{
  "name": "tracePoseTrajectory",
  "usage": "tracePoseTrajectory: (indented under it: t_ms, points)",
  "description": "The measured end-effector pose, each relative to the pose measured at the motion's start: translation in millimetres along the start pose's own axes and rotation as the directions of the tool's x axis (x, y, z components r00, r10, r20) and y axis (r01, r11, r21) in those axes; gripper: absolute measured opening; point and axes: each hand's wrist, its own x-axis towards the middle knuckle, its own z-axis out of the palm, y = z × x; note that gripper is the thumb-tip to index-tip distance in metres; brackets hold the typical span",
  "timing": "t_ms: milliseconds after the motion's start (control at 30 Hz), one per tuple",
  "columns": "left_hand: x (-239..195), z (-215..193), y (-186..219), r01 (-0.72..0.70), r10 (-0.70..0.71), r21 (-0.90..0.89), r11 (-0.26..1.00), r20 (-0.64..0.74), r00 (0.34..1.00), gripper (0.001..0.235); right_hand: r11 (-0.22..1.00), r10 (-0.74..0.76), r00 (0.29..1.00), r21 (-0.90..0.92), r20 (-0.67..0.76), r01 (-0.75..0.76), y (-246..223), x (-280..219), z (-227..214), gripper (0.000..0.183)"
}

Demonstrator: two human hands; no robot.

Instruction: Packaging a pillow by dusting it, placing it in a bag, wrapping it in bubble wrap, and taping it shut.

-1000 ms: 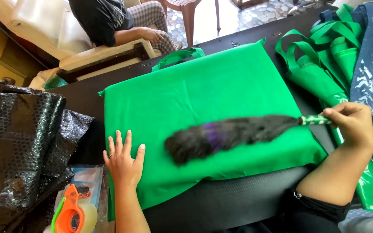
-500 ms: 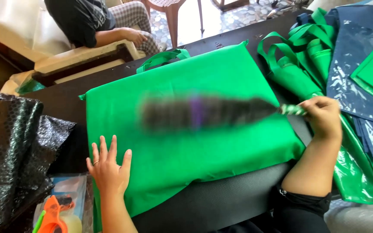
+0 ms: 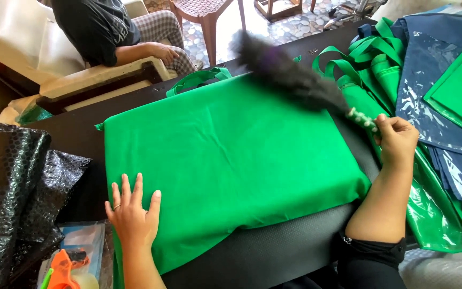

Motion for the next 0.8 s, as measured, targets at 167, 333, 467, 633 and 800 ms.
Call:
tracePoseTrajectory:
  t_ms: [167, 333, 467, 633, 800]
  points:
    - [0, 2, -3, 0.002, -0.002, 0.013, 1.0, -0.004, 1.0, 0.069, 0.992, 0.049, 0.956, -0.125, 0.288, -0.013, -19, -14, 9, 0.023]
    - [1, 7, -7, -0.004, 0.004, 0.015, 1.0, -0.016, 1.0, 0.069, 0.965, 0.104, 0.981, -0.255, 0.162, -0.06, -26, -14, 16, 0.029]
    - [0, 10, -10, -0.009, 0.01, 0.038, 0.999, -0.025, 1.0, 0.07, 0.993, 0.038, 0.998, -0.106, -0.056, -0.043, -16, -6, 22, 0.041]
    - [1, 8, -9, -0.001, 0.001, 0.037, 0.999, -0.01, 1.0, 0.07, 0.999, -0.032, 0.997, -0.016, -0.064, 0.031, -15, -8, 15, 0.037]
    - [1, 13, -12, 0.002, -0.001, 0.04, 0.999, -0.03, 1.0, 0.07, 0.994, -0.052, 0.931, -0.075, 0.361, 0.085, -23, -19, 26, 0.016]
